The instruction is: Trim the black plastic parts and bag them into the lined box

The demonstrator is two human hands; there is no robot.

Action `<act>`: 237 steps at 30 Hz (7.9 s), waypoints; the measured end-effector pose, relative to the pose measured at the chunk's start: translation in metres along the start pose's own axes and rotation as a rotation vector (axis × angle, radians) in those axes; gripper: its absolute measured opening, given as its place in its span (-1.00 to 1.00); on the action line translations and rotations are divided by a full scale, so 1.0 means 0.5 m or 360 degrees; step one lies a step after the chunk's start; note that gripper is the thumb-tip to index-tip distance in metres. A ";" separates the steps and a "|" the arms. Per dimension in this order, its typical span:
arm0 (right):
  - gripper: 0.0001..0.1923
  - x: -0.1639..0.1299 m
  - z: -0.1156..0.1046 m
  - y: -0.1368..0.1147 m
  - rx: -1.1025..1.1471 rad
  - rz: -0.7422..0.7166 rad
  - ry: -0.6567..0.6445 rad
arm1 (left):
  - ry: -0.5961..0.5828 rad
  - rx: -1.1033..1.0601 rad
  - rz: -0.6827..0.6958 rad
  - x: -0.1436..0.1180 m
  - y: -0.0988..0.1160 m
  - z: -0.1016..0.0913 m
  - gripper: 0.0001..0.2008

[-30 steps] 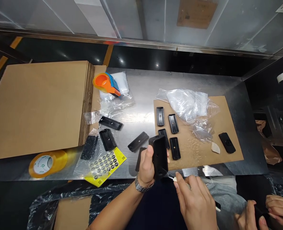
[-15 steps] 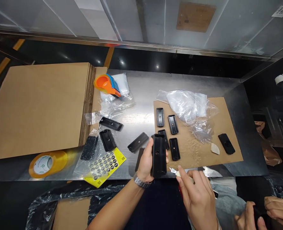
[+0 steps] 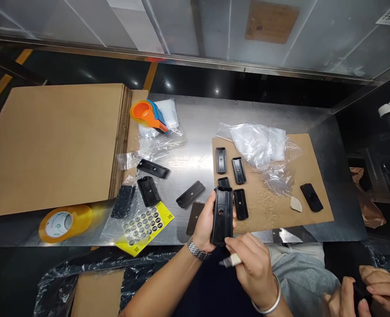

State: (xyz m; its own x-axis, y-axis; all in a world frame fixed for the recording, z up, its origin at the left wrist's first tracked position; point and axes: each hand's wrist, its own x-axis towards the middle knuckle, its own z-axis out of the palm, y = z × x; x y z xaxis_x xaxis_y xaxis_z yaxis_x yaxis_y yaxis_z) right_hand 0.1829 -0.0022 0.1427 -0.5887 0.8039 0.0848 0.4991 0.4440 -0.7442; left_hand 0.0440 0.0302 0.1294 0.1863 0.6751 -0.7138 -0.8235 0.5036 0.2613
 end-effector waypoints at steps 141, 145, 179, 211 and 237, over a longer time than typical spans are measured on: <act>-0.60 -0.027 0.008 -0.062 -0.1032 0.0171 0.0072 | 0.0239 -0.0209 0.1490 0.000 -0.007 -0.007 -0.47; -0.60 -0.014 -0.006 -0.061 -0.0961 0.0265 0.0061 | 0.0266 -0.0232 0.1239 0.002 -0.005 -0.010 -0.47; -0.63 -0.206 -0.208 0.416 -0.0218 0.0578 0.0618 | 0.0682 0.1814 0.1215 0.127 -0.137 -0.244 -0.57; -0.65 -0.003 -0.037 -0.021 -0.1081 0.0499 -0.0229 | 0.0102 0.0005 -0.0007 0.021 -0.009 -0.005 -0.58; -0.62 -0.010 -0.045 -0.013 -0.0427 0.0790 -0.0309 | -0.0051 -0.0174 0.0158 0.024 -0.014 0.001 -0.52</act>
State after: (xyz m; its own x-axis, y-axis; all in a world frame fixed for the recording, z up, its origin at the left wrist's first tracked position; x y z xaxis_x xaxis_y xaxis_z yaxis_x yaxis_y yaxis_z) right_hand 0.1966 -0.0002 0.1620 -0.3369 0.8649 -0.3720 0.8727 0.1386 -0.4681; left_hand 0.0521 0.0350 0.1194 0.1166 0.7366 -0.6662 -0.8917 0.3729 0.2563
